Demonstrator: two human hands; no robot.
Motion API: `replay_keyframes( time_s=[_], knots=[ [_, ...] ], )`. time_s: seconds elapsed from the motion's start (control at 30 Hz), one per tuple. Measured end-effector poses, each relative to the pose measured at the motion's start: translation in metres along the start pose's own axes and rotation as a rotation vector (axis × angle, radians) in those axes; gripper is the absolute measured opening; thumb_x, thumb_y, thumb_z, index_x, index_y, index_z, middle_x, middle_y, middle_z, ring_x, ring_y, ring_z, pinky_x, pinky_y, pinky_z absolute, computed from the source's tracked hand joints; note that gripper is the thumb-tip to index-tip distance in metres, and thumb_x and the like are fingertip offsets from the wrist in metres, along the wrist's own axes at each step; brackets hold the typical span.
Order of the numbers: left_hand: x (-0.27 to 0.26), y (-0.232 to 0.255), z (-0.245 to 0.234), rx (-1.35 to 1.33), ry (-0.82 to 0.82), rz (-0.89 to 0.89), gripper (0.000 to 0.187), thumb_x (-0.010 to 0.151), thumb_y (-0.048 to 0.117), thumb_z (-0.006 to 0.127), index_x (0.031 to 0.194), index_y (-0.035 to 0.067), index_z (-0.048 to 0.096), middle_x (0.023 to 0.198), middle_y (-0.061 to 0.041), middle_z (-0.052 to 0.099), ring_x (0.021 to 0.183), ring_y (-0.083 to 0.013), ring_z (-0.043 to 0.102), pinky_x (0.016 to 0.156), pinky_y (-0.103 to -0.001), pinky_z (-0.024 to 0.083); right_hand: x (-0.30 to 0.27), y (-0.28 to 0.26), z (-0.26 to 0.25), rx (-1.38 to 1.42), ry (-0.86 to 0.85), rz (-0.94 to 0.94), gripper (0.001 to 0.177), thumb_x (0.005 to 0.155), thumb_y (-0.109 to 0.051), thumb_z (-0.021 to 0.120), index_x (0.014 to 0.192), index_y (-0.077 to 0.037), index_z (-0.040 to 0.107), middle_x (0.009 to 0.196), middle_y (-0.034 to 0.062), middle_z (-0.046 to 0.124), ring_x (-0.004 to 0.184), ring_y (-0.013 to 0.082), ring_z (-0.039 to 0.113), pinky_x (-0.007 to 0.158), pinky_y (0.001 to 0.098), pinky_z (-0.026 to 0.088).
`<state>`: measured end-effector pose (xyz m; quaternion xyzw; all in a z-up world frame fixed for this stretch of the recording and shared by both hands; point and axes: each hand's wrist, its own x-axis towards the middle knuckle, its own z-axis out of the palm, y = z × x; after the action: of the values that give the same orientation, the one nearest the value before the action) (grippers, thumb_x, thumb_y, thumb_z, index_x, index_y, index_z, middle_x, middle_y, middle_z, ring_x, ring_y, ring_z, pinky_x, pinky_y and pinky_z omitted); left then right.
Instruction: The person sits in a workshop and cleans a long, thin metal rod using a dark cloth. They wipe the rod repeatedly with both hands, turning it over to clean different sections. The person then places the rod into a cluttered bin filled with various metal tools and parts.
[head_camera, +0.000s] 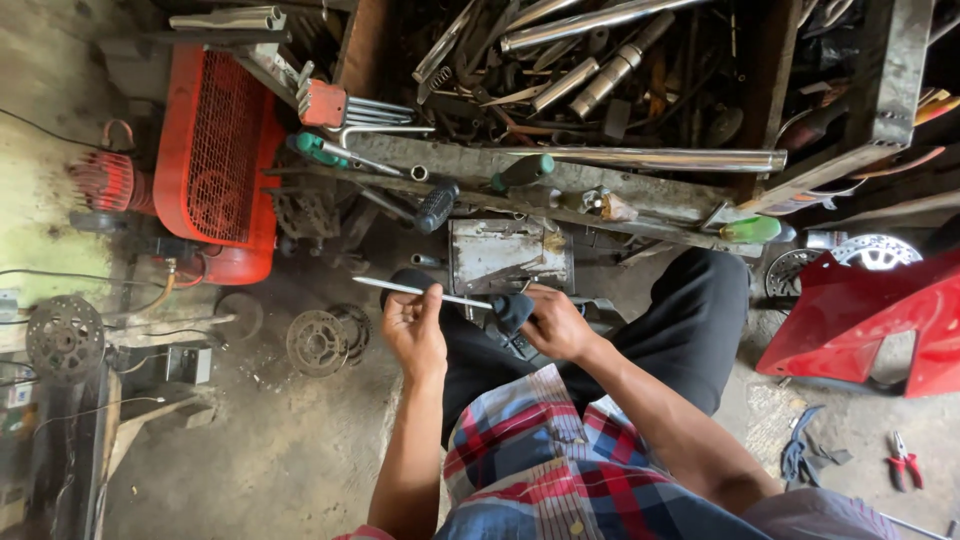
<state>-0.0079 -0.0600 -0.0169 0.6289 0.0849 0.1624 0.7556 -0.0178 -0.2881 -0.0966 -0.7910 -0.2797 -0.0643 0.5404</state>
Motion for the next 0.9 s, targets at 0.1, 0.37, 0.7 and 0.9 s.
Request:
replay_keyframes(
  time_s=[0.1,0.37,0.7,0.9],
  knots=[
    [-0.001,0.002,0.003,0.013,0.035,-0.009,0.014,0.091,0.000,0.078,0.099,0.005,0.068,0.092,-0.001,0.072,0.078,-0.0064,0.061,0.073,-0.021,0.049,0.027,-0.040,-0.023,0.042,-0.042,0.055,0.011,0.075,-0.002,0.066,0.083,0.000,0.058,0.074,0.0200,0.057,0.076,0.0409,0.055,0.072,0.0494,0.047],
    [-0.018,0.028,0.008,0.290,-0.274,0.150,0.014,0.091,0.002,0.081,0.101,0.003,0.072,0.096,-0.007,0.075,0.076,-0.0088,0.060,0.067,-0.024,0.048,0.007,-0.016,-0.002,0.525,0.089,0.729,0.014,0.095,-0.014,0.067,0.091,-0.002,0.071,0.064,-0.0050,0.058,0.056,0.0036,0.046,0.046,0.0284,0.036],
    [-0.016,0.064,0.046,0.630,-0.445,0.556,0.022,0.083,0.006,0.086,0.099,0.003,0.072,0.091,-0.011,0.076,0.079,-0.0226,0.074,0.069,-0.030,0.057,0.015,-0.024,-0.006,0.212,0.205,0.548,0.011,0.087,-0.009,0.073,0.081,-0.001,0.069,0.063,0.0109,0.063,0.058,0.0109,0.055,0.054,0.0332,0.049],
    [-0.018,0.052,0.040,0.507,-0.406,0.359,0.019,0.087,0.007,0.084,0.102,0.002,0.072,0.093,-0.009,0.077,0.073,-0.0132,0.073,0.063,-0.024,0.056,0.014,-0.026,-0.006,0.090,0.204,0.389,0.009,0.082,-0.005,0.074,0.081,0.000,0.066,0.073,0.0160,0.065,0.063,0.0263,0.063,0.060,0.0366,0.050]
  ],
)
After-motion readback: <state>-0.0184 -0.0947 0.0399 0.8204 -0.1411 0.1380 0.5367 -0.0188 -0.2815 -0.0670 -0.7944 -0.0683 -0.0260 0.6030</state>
